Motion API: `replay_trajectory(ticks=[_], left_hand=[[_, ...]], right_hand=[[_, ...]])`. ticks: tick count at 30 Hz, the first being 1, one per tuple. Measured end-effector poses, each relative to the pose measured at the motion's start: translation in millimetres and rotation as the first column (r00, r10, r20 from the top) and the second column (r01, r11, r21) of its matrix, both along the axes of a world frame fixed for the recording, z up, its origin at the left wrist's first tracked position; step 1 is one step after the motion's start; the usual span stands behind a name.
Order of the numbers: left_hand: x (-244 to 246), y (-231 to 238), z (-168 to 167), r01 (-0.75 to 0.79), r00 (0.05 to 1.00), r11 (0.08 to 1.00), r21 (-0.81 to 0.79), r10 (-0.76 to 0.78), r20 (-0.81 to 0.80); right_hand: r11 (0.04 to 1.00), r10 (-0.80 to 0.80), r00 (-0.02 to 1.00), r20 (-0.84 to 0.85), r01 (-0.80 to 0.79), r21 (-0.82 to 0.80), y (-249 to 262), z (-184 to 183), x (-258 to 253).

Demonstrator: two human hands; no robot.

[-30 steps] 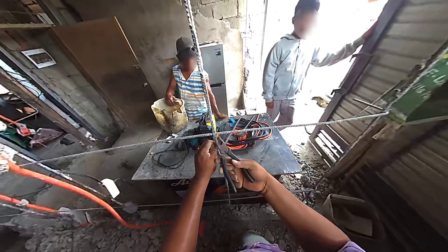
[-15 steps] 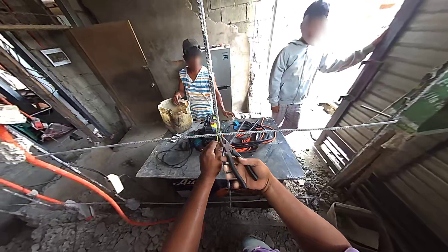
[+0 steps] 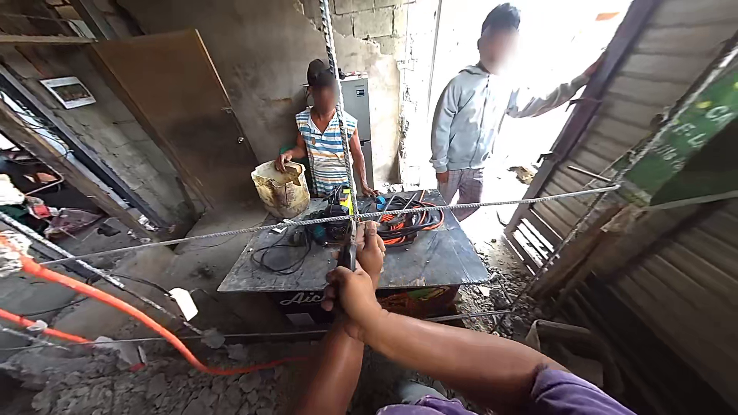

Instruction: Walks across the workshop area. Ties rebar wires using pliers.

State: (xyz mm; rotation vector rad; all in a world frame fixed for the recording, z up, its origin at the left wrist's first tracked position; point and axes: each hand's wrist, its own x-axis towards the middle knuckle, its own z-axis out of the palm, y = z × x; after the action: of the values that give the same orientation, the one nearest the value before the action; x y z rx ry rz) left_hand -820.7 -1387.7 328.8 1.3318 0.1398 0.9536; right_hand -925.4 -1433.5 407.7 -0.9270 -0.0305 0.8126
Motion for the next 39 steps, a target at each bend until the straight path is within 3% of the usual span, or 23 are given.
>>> replay_trajectory(ticks=[3, 6, 8, 10, 12, 13, 15, 16, 18, 19, 20, 22, 24, 26, 29, 31, 36, 39], left_hand=[[7.0, 22.5, -15.9, 0.019, 0.999, 0.991, 0.133, -0.016, -0.028], [-14.2, 16.1, 19.0, 0.034, 0.969, 0.993, 0.110, -0.005, -0.247], [-23.4, 29.4, 0.0, 0.065, 0.981, 0.994, 0.084, -0.048, -0.187], [-51.1, 66.3, -17.0, 0.182, 0.963, 0.962, 0.205, -0.132, -0.234], [-70.1, 94.3, -4.7, 0.023, 0.918, 0.890, 0.454, 0.161, -0.362], [-78.7, 100.7, 6.9, -0.062, 0.887, 0.836, 0.545, 0.296, -0.354], [-86.0, 102.5, 33.4, -0.227, 0.869, 0.683, 0.694, 0.464, -0.172], [-85.0, 101.3, 47.2, -0.250, 0.878, 0.586, 0.771, 0.473, -0.075], [-77.7, 92.2, 76.7, -0.132, 0.895, 0.321, 0.938, 0.444, -0.026], [-70.1, 84.5, 91.1, -0.033, 0.888, 0.142, 0.989, 0.458, -0.036], [-60.8, 76.6, 103.0, 0.076, 0.874, -0.030, 0.997, 0.483, -0.052], [-43.5, 64.9, 117.1, 0.270, 0.839, -0.261, 0.927, 0.536, -0.093], [-31.0, 59.7, 126.5, 0.364, 0.829, -0.398, 0.842, 0.550, -0.098], [-25.9, 55.8, 131.1, 0.415, 0.829, -0.475, 0.776, 0.548, -0.108], [-20.9, 52.1, 133.5, 0.459, 0.824, -0.503, 0.733, 0.550, -0.138], [-19.8, 53.6, 132.4, 0.443, 0.825, -0.461, 0.769, 0.546, -0.148], [-23.5, 57.5, 146.4, 0.455, 0.705, -0.090, 0.886, 0.645, -0.296], [-12.6, 53.1, 168.2, 0.618, 0.566, -0.011, 0.786, 0.701, -0.434]], right_hand=[[1.000, -0.003, 0.999, 0.048, 0.003, 0.003, 7.8, -11.8, 6.5], [0.994, 0.080, 0.996, 0.028, -0.082, 0.072, -2.9, -17.0, 17.2], [0.979, 0.165, 0.986, 0.029, -0.167, 0.115, -13.0, -23.6, 29.2], [0.951, 0.270, 0.960, 0.077, -0.278, 0.136, -26.1, -38.7, 43.5], [0.907, 0.373, 0.910, 0.178, -0.398, 0.134, -36.0, -61.1, 59.2], [0.883, 0.417, 0.873, 0.251, -0.455, 0.114, -39.5, -74.0, 66.0], [0.837, 0.477, 0.805, 0.353, -0.538, 0.096, -43.9, -95.3, 75.2], [0.820, 0.493, 0.795, 0.353, -0.560, 0.117, -45.4, -102.4, 77.3], [0.790, 0.508, 0.797, 0.328, -0.582, 0.192, -45.9, -112.1, 77.1], [0.782, 0.507, 0.799, 0.324, -0.584, 0.218, -44.3, -115.2, 77.0], [0.780, 0.501, 0.803, 0.321, -0.580, 0.234, -42.0, -118.3, 76.3], [0.789, 0.475, 0.829, 0.296, -0.550, 0.274, -37.0, -124.0, 72.7], [0.808, 0.430, 0.863, 0.266, -0.499, 0.312, -30.9, -123.7, 70.2], [0.816, 0.405, 0.877, 0.259, -0.475, 0.330, -27.3, -122.9, 69.3], [0.773, 0.439, 0.845, 0.304, -0.528, 0.351, -25.9, -119.9, 69.7], [0.718, 0.480, 0.812, 0.332, -0.581, 0.384, -25.5, -116.6, 71.6], [0.508, 0.520, 0.791, 0.322, -0.589, 0.629, -17.4, -111.1, 73.1], [0.362, 0.536, 0.782, 0.318, -0.553, 0.751, -13.1, -104.1, 70.4]])
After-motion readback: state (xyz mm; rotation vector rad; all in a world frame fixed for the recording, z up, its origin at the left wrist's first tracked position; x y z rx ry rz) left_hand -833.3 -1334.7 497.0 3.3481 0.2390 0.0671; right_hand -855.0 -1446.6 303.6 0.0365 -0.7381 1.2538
